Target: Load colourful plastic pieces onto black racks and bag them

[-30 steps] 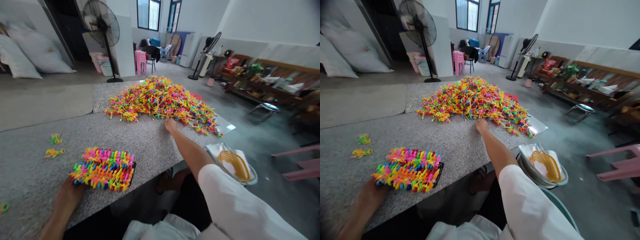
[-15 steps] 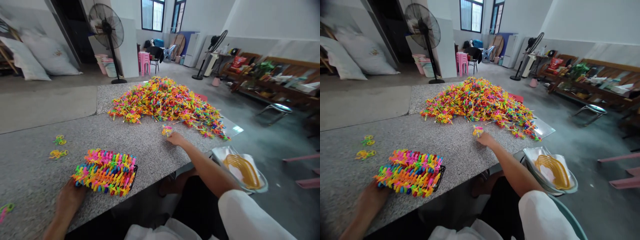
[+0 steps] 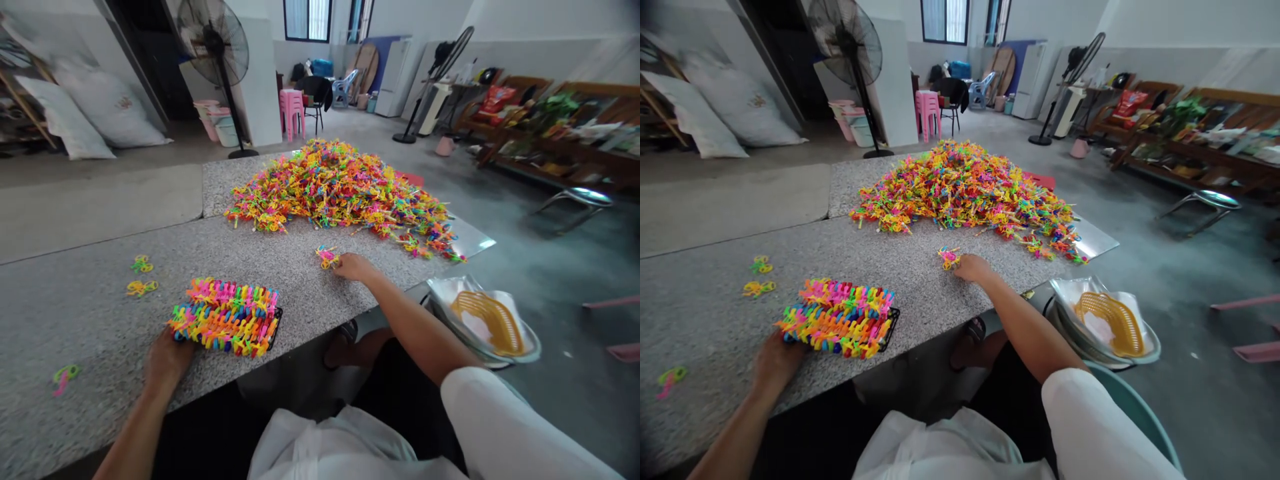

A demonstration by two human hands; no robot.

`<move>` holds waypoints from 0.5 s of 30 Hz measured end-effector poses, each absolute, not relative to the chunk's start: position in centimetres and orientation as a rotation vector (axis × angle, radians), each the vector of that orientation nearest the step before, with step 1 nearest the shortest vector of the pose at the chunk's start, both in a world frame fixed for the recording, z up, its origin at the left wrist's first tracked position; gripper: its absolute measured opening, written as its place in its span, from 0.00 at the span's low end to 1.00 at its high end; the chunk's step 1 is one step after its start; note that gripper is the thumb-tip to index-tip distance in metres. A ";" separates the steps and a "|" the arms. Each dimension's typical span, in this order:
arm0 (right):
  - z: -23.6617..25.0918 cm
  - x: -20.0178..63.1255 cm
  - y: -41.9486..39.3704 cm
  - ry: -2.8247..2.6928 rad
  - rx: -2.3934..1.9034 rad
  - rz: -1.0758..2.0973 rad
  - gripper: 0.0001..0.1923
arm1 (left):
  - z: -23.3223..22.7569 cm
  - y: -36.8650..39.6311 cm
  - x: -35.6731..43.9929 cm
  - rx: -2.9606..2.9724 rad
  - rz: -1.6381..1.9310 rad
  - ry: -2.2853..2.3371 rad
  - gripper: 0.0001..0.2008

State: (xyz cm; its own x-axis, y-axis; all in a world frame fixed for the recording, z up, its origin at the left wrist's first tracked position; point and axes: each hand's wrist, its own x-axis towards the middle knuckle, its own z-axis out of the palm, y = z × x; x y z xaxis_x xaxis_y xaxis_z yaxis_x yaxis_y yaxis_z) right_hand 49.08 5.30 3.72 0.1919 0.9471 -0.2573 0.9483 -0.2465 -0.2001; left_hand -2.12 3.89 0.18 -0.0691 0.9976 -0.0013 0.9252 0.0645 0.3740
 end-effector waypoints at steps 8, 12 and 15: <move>4.4 50.4 9.1 2.074 2.433 -0.318 0.16 | 1.2 3.5 -1.3 1.887 0.447 2.114 0.16; 4.3 50.1 9.3 2.121 2.388 -0.340 0.14 | 0.9 3.6 -1.4 1.867 0.390 2.142 0.16; 4.2 48.6 8.1 2.216 2.528 -0.406 0.13 | 0.5 3.7 -1.6 1.861 0.384 2.169 0.16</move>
State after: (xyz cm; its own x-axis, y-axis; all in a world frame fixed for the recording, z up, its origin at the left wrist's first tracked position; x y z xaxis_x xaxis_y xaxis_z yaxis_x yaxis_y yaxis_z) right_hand 48.62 8.06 4.19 0.1275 0.9917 -0.0177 0.9337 -0.1261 -0.3351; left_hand -1.60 3.73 0.54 -0.1479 0.9887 -0.0233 0.9208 0.1463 0.3616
